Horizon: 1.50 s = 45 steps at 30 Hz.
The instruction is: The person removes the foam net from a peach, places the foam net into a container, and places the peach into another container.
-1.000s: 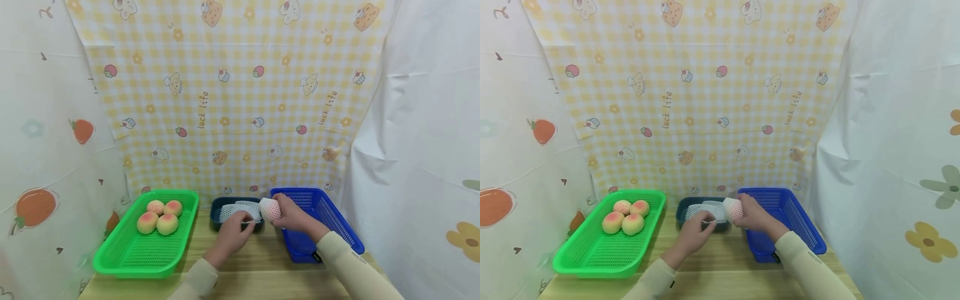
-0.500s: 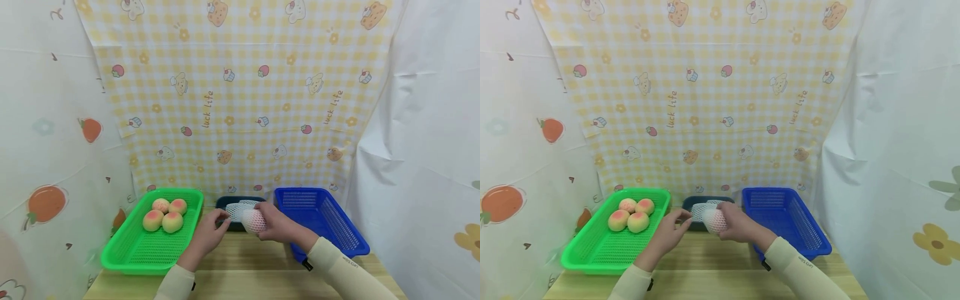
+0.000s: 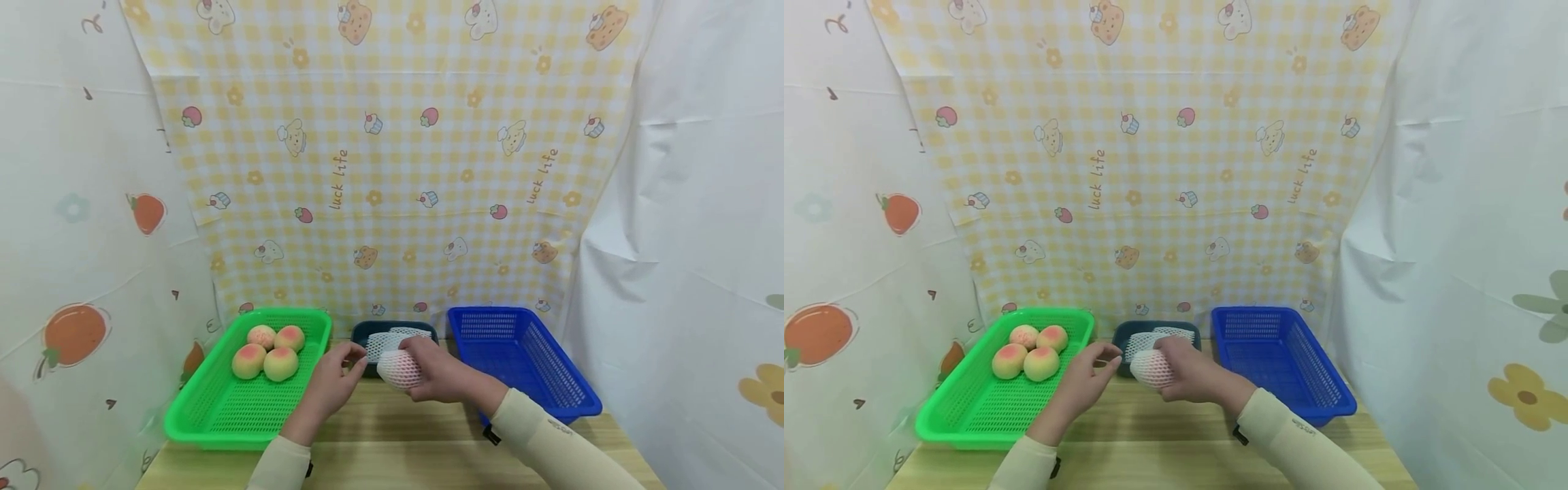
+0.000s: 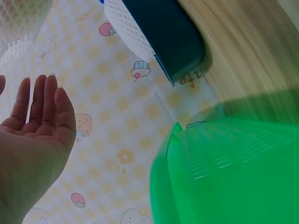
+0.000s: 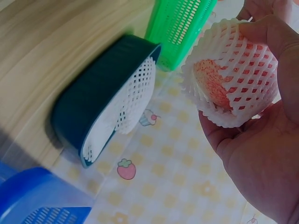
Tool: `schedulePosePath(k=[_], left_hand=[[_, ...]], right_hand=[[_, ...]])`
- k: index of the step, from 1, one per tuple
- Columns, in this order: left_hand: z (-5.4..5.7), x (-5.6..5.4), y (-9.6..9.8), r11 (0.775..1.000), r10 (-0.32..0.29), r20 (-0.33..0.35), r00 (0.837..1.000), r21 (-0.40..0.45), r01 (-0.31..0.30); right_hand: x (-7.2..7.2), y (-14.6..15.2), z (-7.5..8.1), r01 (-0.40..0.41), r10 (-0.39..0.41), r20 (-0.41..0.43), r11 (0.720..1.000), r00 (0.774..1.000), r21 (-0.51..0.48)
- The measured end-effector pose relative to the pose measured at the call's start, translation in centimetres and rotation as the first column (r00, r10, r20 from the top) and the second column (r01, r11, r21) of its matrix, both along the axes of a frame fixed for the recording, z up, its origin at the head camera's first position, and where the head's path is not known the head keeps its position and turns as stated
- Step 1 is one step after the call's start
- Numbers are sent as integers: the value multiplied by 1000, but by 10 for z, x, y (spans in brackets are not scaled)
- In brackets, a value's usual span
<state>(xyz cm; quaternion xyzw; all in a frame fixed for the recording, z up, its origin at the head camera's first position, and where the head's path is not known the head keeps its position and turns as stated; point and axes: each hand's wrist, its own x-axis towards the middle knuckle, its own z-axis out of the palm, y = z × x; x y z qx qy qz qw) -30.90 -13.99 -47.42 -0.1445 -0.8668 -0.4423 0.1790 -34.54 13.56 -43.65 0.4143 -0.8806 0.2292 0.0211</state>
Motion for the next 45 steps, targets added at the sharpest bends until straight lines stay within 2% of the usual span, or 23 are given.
schedulePosePath(k=[10, 13, 20, 26, 35, 45], left_hand=[[-1, -1, -1, 999, -19, -12, 1000, 37, 20], [-2, -1, -2, 999, -30, -19, 999, 31, 31], [-5, -1, -2, 999, -41, -47, 998, -16, 40], [-7, -1, -1, 998, -56, -24, 998, -28, 56], [-11, -1, 0, 998, -68, 5, 998, -18, 68], [-13, 0, -1, 997, -72, 7, 997, -36, 72]], right_hand=[[1, -7, -6, -16, 16, 11, 1000, 1000, 9], [0, -8, -18, -21, 21, 25, 1000, 999, 6], [1, -15, -58, -17, 15, 42, 999, 999, 49], [2, -19, -81, -40, 35, 75, 997, 997, 64], [5, -24, -96, -53, 43, 92, 992, 995, 113], [10, -25, -97, -19, 4, 116, 991, 993, 129]])
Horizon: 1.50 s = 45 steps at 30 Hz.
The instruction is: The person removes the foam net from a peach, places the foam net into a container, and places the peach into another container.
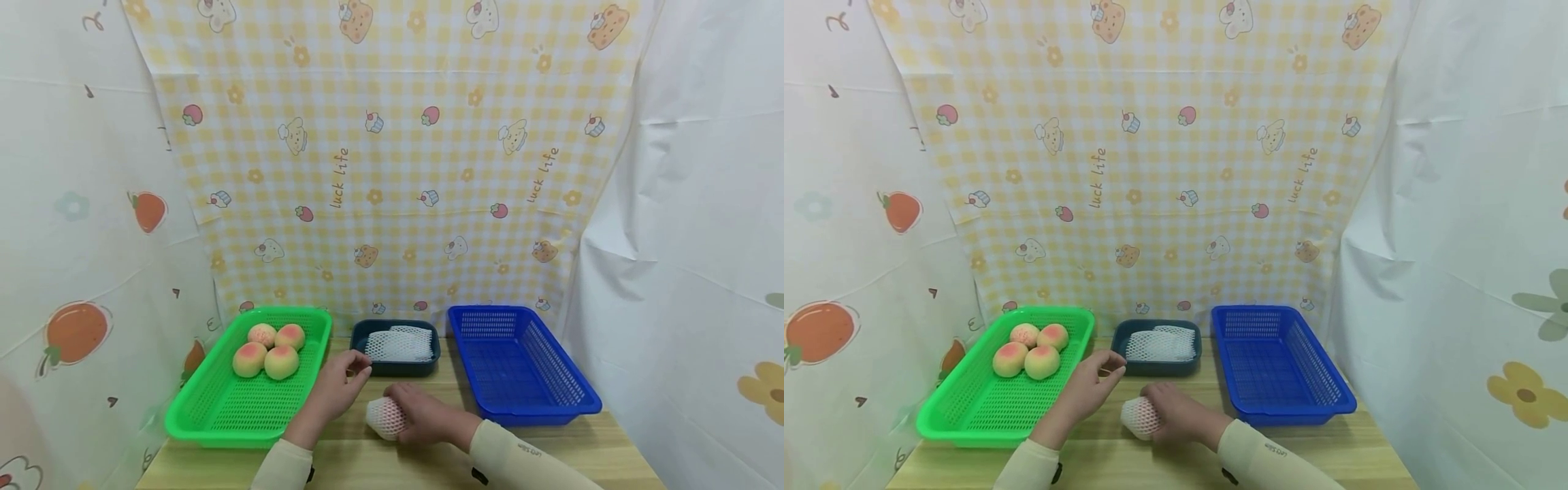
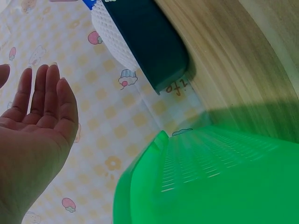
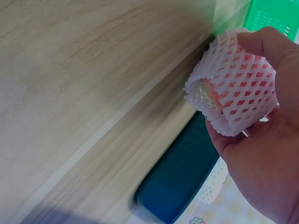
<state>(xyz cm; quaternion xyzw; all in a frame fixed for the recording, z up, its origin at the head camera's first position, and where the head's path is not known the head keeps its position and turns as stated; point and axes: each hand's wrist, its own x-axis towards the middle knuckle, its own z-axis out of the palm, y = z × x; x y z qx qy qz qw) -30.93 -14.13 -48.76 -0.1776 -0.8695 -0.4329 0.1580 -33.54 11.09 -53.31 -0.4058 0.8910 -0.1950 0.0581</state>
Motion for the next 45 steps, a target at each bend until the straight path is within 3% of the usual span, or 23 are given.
schedulePosePath(k=[12, 18, 25, 33, 36, 41, 42, 45], left_hand=[[-1, 2, 0, 1000, -5, 0, 1000, -18, 5], [-2, 3, 0, 1000, -16, 6, 1000, -14, 16], [-5, 4, -1, 1000, -29, 30, 999, -8, 29], [-5, 6, -2, 998, -57, 58, 997, -10, 58], [-6, 6, -2, 998, -63, 70, 996, -15, 64], [-5, 6, -2, 997, -69, 77, 995, -12, 70], [-5, 6, -2, 997, -71, 79, 994, -10, 72], [-5, 6, -2, 997, -77, 81, 994, -8, 78]], right_hand=[[2, 7, 1, 17, -17, -1, 1000, 1000, -5], [5, 20, 13, 84, -71, 119, 991, 990, -108], [9, 34, 31, 148, -76, 264, 953, 961, -264], [13, 38, 31, 215, -105, 314, 916, 944, -340], [14, 38, 24, 261, -123, 361, 895, 924, -363], [14, 37, 4, 357, -153, 491, 865, 858, -354], [14, 36, 0, 371, -153, 520, 862, 840, -346], [15, 32, -10, 375, -151, 549, 870, 822, -321]])
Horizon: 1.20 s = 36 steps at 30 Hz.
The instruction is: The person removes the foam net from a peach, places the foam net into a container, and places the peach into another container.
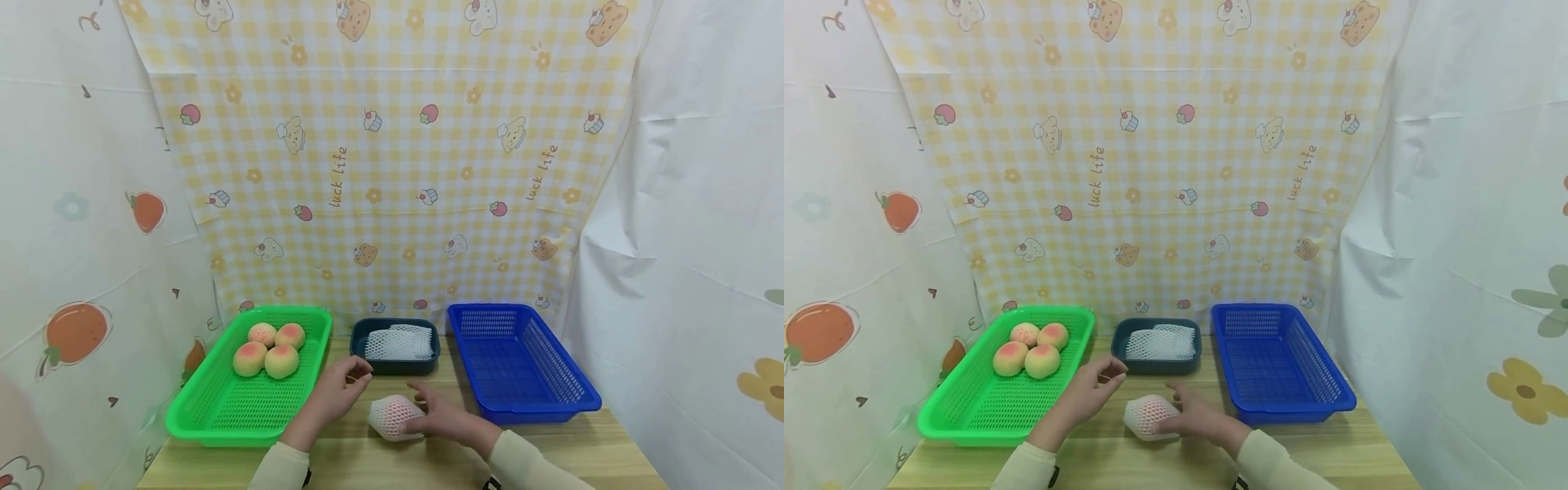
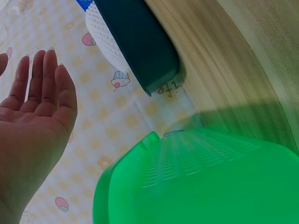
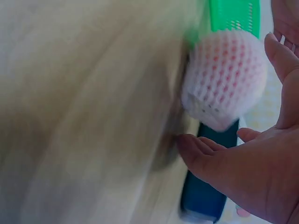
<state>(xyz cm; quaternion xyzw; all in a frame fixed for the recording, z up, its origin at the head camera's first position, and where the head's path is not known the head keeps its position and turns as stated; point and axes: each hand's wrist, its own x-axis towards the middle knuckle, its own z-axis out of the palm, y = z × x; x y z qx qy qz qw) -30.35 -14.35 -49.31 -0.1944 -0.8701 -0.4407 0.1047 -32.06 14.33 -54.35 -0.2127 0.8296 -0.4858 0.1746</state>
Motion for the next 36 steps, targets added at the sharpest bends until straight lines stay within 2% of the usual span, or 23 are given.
schedulePosePath(k=[10, 22, 31, 36], left_hand=[[-2, -3, -1, 1000, -8, 7, 1000, -4, 8], [-4, -2, -1, 1000, 2, 19, 1000, -1, -2], [-3, -2, -2, 1000, -12, 15, 1000, 1, 12], [-2, -2, -4, 1000, -12, 19, 1000, 7, 12]], right_hand=[[3, -16, -13, -5, 5, -15, 1000, 1000, 22], [4, -24, -14, 27, -27, -8, 1000, 1000, 3], [2, -28, -17, 38, -39, -9, 999, 999, -18], [2, -28, -8, 47, -50, -78, 998, 996, -38]])
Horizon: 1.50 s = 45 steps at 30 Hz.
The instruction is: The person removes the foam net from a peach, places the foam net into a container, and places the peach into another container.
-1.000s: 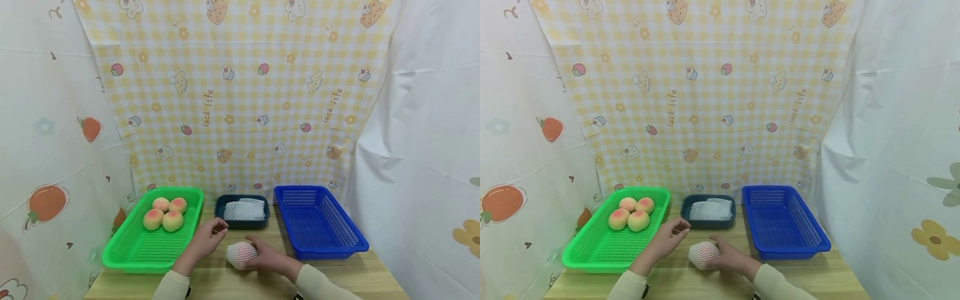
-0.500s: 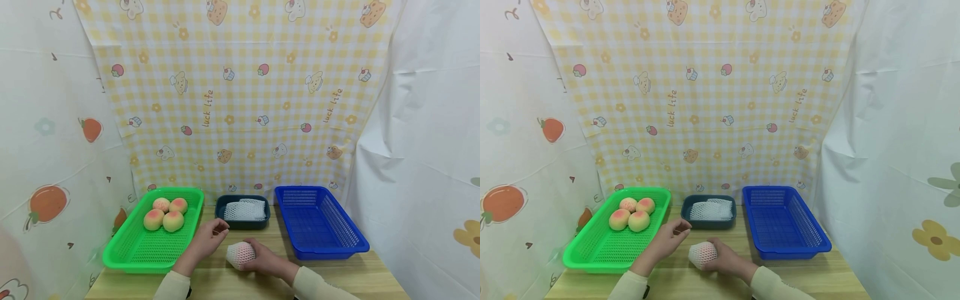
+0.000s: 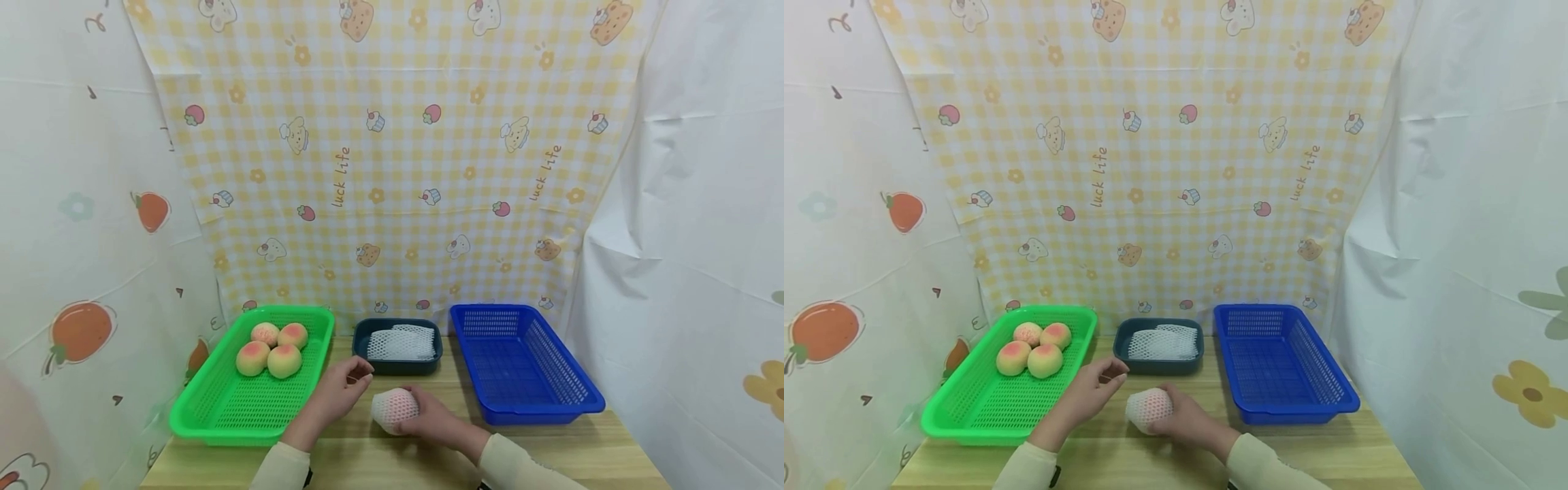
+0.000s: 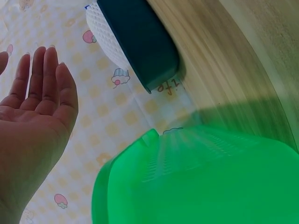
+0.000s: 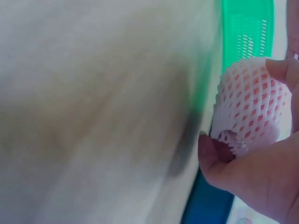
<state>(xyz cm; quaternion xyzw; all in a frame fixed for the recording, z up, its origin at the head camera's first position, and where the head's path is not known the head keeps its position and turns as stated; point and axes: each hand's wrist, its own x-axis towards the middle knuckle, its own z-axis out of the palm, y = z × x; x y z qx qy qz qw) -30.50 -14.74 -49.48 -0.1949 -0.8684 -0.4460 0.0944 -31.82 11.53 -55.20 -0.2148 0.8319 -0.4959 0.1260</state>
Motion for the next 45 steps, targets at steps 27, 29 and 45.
schedulePosePath(k=[27, 29, 45], left_hand=[[13, 8, 5, 975, -164, -42, 986, 147, 168], [14, 10, 6, 972, -172, -72, 983, 148, 181], [20, 12, 15, 937, -284, -102, 953, 183, 299]], right_hand=[[-1, 24, 74, -87, 80, -221, 996, 972, -21], [0, 24, 74, -93, 88, -229, 996, 969, -12], [3, 23, 77, -115, 115, -280, 993, 953, 16]])
